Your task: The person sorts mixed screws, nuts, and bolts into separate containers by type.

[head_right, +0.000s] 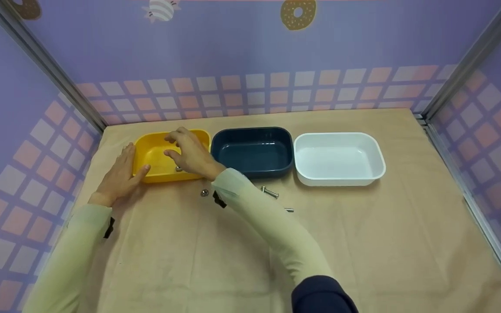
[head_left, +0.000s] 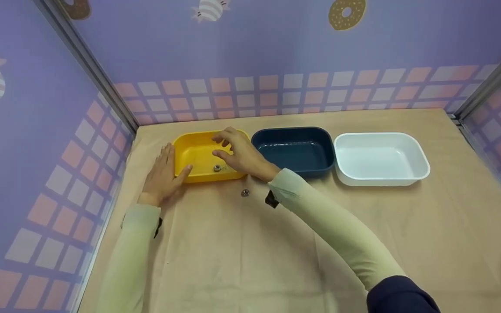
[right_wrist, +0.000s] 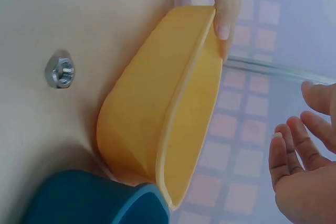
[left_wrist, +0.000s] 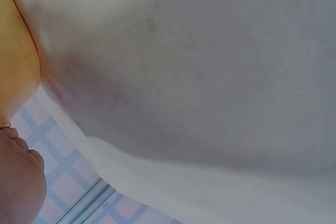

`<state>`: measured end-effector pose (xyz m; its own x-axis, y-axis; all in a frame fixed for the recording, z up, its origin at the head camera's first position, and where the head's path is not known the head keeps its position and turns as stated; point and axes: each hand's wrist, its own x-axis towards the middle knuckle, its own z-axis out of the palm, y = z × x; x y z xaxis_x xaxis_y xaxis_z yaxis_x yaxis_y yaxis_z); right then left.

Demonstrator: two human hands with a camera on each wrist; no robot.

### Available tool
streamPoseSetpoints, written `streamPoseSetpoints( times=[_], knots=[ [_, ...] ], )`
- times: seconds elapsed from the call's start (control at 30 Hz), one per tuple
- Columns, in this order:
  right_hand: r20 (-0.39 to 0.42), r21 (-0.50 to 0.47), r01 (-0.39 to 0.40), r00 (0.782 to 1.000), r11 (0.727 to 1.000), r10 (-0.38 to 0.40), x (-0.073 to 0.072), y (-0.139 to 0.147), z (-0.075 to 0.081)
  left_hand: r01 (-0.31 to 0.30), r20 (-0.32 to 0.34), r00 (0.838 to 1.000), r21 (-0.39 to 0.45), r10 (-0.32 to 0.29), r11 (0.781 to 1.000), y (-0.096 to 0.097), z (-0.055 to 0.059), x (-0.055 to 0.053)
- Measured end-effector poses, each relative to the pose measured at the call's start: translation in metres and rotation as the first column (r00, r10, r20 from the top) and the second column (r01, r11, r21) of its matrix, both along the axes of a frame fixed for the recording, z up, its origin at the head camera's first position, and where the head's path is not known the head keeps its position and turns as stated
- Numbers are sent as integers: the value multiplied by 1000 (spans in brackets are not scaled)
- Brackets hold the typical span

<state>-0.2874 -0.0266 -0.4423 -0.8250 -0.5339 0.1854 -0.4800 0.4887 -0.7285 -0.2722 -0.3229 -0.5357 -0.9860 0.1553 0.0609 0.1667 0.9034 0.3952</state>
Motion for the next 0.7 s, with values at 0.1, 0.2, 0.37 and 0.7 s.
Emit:
streamPoseSetpoints(
  times=[0.1,0.2,0.37,0.7],
  knots=[
    [-37,-14,-33,999,999,32,3,8,-3,-7,11,1000,-6,7,1000,1,-1,1],
    [-58,-44,-48,997,998,45,6,16,-8,-3,7,1000,-2,3,1000,3,-1,1],
    [-32,-92,-66,997,994,64,11,28,-14,-2,15,1000,8,2,1000,3,-2,3],
    [-70,-173,-71,996,982,60,22,47,-29,0,-6,1000,43,1,999,2,-3,2]
  ],
)
